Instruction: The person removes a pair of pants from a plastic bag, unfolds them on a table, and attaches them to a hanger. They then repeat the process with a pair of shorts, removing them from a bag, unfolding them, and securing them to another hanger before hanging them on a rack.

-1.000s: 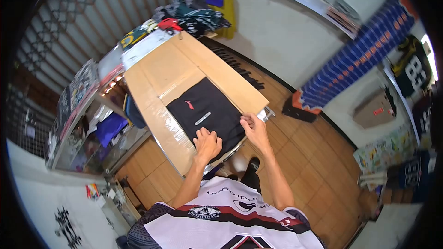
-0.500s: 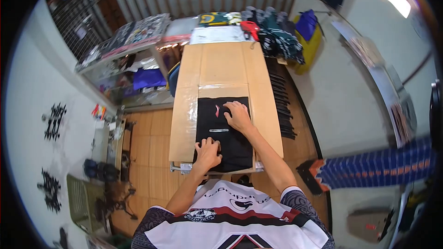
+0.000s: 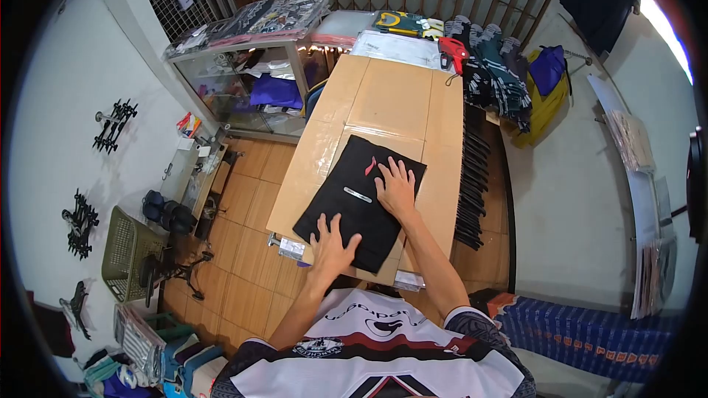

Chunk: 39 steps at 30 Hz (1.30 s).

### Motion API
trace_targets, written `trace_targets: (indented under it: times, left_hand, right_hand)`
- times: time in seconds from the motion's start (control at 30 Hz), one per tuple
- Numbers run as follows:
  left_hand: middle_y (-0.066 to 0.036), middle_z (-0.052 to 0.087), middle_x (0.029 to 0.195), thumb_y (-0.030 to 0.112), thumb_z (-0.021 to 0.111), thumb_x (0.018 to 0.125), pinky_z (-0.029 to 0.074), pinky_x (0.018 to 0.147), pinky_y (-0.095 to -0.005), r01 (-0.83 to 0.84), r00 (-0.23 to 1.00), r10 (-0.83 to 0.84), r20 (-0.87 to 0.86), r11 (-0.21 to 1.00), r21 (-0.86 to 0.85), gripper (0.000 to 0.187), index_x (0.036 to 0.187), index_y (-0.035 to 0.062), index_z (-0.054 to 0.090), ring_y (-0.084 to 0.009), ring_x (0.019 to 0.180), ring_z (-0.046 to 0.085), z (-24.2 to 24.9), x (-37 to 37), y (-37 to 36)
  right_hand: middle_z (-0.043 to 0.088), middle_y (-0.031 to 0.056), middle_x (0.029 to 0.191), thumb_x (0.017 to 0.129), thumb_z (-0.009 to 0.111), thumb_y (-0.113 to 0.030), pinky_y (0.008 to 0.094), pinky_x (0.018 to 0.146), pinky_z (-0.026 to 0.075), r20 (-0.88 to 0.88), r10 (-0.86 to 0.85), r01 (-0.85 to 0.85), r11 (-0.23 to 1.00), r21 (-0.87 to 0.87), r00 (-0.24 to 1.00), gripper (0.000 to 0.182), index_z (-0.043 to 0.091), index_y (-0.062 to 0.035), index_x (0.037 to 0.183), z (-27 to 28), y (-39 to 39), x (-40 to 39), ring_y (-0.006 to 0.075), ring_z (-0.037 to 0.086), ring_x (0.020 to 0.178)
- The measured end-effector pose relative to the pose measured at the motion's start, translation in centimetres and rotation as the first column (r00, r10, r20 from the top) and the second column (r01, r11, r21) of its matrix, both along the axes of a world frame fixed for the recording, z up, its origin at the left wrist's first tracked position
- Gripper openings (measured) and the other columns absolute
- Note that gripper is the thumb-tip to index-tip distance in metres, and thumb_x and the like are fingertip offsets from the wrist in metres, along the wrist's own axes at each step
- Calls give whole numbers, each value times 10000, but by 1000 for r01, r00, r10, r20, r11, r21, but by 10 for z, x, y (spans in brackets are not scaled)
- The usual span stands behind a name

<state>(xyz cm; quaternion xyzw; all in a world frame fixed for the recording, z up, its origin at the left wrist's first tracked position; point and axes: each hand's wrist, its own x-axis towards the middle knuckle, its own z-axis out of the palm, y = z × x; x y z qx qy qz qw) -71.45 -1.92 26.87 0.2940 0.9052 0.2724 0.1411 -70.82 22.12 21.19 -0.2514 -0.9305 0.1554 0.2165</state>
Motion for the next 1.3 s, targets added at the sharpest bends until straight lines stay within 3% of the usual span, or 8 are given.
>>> trace_targets:
  times: [0.23, 0.4, 0.53, 0.63, 0.83, 0.97, 1.07, 1.3]
  left_hand:
    - [-241, 435, 1501, 236, 652, 884, 230, 1149, -691, 85, 954, -64, -291, 995, 61, 473, 1312, 57, 561, -408, 1421, 389, -34, -97, 49]
    - [-138, 553, 1383, 193, 667, 816, 300, 1153, -602, 277, 929, -214, -302, 944, 182, 349, 1153, 102, 647, -342, 1317, 510, -47, -172, 92]
    - [-134, 571, 1360, 174, 684, 788, 366, 1134, -516, 412, 891, -343, -297, 886, 213, 317, 1093, 89, 672, -343, 1279, 540, -55, -205, 122]
    - [-186, 569, 1337, 132, 698, 763, 407, 1096, -489, 459, 884, -406, -231, 848, 266, 363, 1118, 65, 665, -380, 1255, 534, -57, -219, 138]
    - [-284, 565, 1268, 90, 736, 741, 435, 1051, -499, 208, 937, -54, -346, 880, 426, 553, 1266, -2, 592, -435, 1206, 519, -58, -233, 165]
    - [-199, 627, 1208, 131, 770, 749, 466, 1005, -503, 170, 978, -138, -157, 962, 214, 541, 1253, 11, 611, -391, 1161, 569, -59, -256, 179]
    - [-164, 704, 968, 134, 792, 744, 537, 878, -440, 288, 945, -230, -233, 922, 257, 458, 1164, 8, 656, -355, 950, 682, -59, -264, 179]
    - [-144, 752, 1046, -33, 651, 846, 530, 917, -324, 351, 862, -507, 16, 618, 704, 121, 941, -3, 583, -221, 1027, 715, -19, -213, 138]
  right_hand:
    - [477, 230, 1515, 947, 620, -448, 542, 1087, 340, 51, -196, 194, 980, 38, 979, 590, 580, -75, 1402, 12, -17, 40, 397, 417, 1411]
    - [225, 400, 1577, 907, 621, -600, 633, 1170, 184, 66, -270, 273, 961, -43, 961, 887, 357, -60, 1560, 10, -60, 53, 505, 176, 1505]
    - [158, 452, 1563, 912, 601, -627, 677, 1166, 145, 143, -325, 337, 939, -64, 935, 910, 317, -79, 1581, 25, -86, 45, 579, 107, 1490]
    - [158, 459, 1558, 902, 630, -600, 688, 1158, 143, 117, -375, 382, 923, -49, 920, 891, 360, -67, 1562, 20, -90, 37, 586, 113, 1485]
    - [159, 456, 1560, 911, 602, -620, 680, 1169, 137, 163, -389, 398, 917, -31, 907, 896, 341, -72, 1570, 24, -92, 35, 579, 109, 1488]
    - [160, 454, 1561, 912, 600, -617, 675, 1173, 135, 156, -411, 420, 907, -26, 898, 890, 343, -74, 1569, 25, -94, 30, 579, 109, 1488]
    - [159, 450, 1564, 912, 598, -618, 671, 1177, 130, 137, -427, 435, 900, -33, 894, 887, 341, -81, 1570, 23, -92, 26, 576, 106, 1490]
    - [148, 397, 1603, 897, 609, -636, 628, 1208, 92, 117, -442, 454, 885, -103, 889, 917, 343, -75, 1571, 19, -76, 17, 500, 83, 1529]
